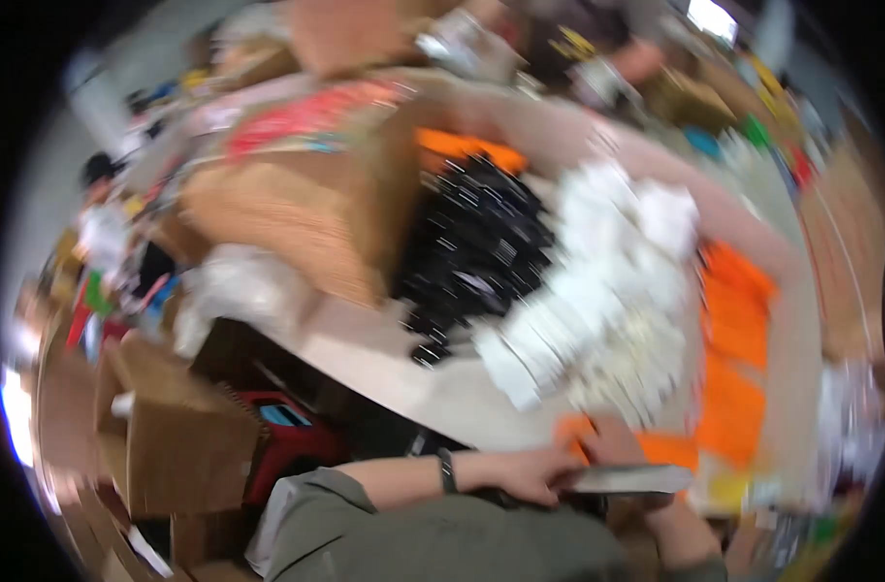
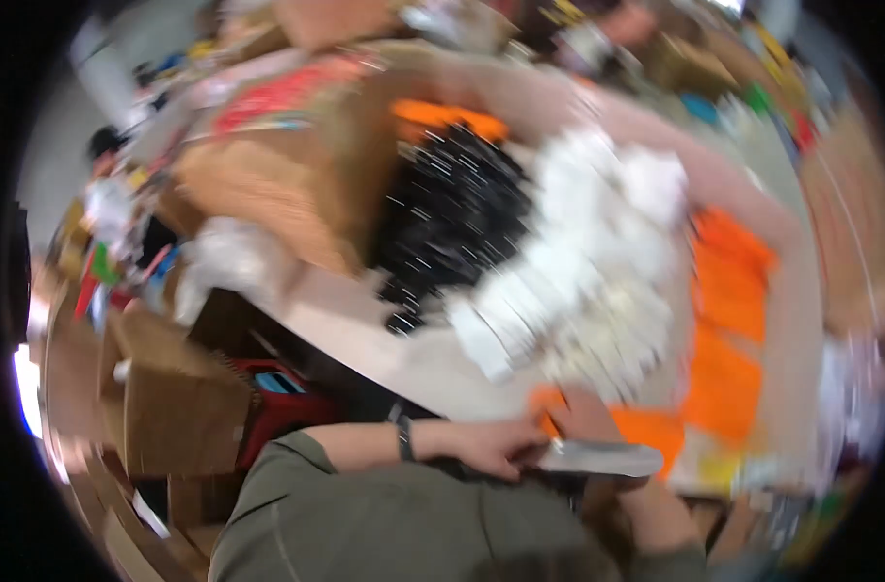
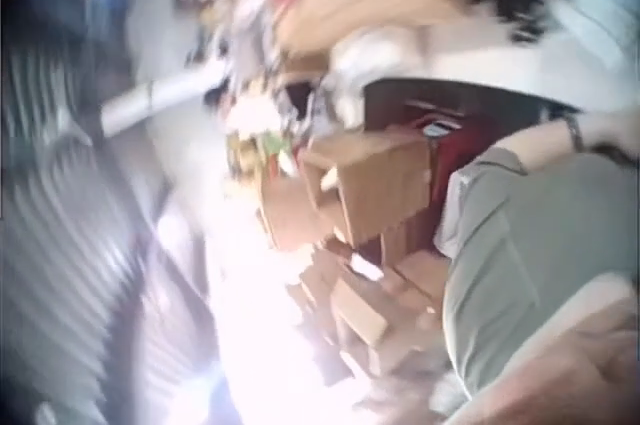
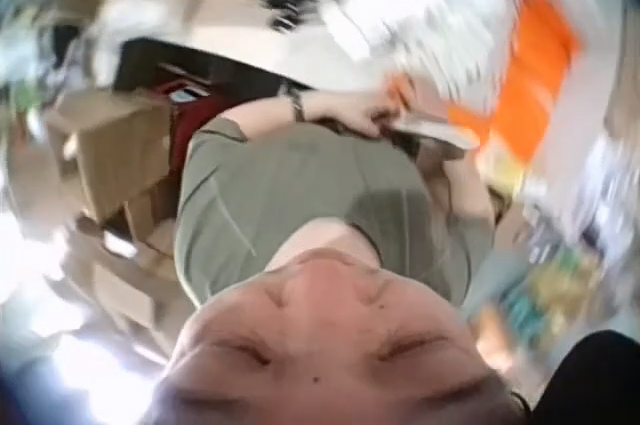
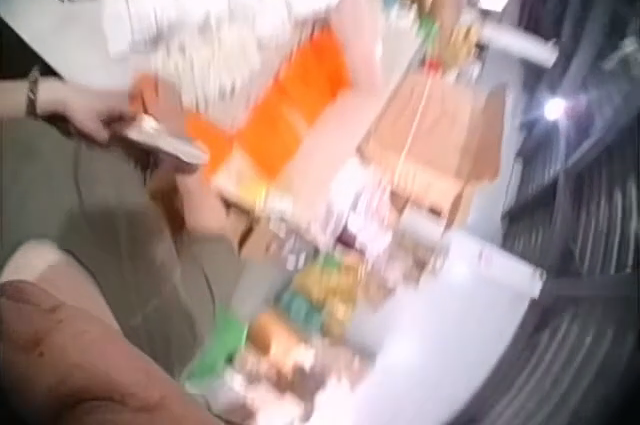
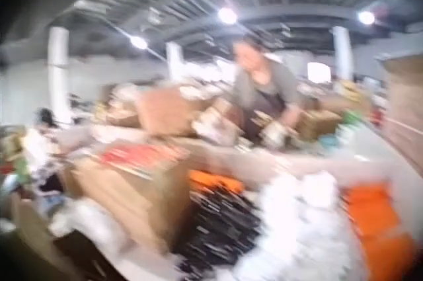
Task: Package sets of plastic cutlery including spoons, forks, and knives into plastic sleeves using a metal jig.
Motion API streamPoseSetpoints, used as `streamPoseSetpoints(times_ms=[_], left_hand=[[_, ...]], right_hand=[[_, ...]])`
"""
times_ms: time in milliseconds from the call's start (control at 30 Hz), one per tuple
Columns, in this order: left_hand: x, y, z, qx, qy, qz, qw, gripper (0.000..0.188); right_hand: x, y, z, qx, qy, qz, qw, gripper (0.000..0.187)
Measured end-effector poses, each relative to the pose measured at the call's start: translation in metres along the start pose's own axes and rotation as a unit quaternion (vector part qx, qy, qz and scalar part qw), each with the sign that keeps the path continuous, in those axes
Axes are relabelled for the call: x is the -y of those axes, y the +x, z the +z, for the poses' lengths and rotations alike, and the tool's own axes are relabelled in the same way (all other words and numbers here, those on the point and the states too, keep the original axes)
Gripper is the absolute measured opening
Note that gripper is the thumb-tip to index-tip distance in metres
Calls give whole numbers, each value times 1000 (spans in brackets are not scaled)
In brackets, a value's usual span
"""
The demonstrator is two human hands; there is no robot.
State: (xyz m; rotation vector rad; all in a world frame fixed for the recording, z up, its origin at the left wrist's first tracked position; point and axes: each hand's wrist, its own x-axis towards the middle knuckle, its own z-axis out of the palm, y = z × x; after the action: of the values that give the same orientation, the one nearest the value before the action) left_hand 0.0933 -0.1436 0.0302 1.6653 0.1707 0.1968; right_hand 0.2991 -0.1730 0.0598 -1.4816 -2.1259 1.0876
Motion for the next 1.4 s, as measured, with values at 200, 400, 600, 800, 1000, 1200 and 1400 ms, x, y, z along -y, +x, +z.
streamPoseSetpoints(times_ms=[200,400,600,800,1000,1200,1400], left_hand=[[-10,-46,-60,-193,188,-262,927,41],[8,-85,-50,-265,338,-194,882,54],[-7,-94,-71,-146,413,-169,883,59],[-19,-75,-90,-206,422,-41,882,56],[11,-106,-119,-385,415,-118,816,31],[13,-130,-132,-408,492,-121,760,21],[31,-92,-145,-339,526,-115,772,16]], right_hand=[[32,-3,15,-151,-162,147,964,33],[33,1,29,-157,-126,263,943,34],[30,18,57,-120,-67,253,958,22],[8,20,-8,-253,24,330,909,17],[-63,-24,-44,-201,50,306,929,16],[-4,28,-16,-352,-124,173,912,15],[20,120,51,-75,-244,79,964,12]])
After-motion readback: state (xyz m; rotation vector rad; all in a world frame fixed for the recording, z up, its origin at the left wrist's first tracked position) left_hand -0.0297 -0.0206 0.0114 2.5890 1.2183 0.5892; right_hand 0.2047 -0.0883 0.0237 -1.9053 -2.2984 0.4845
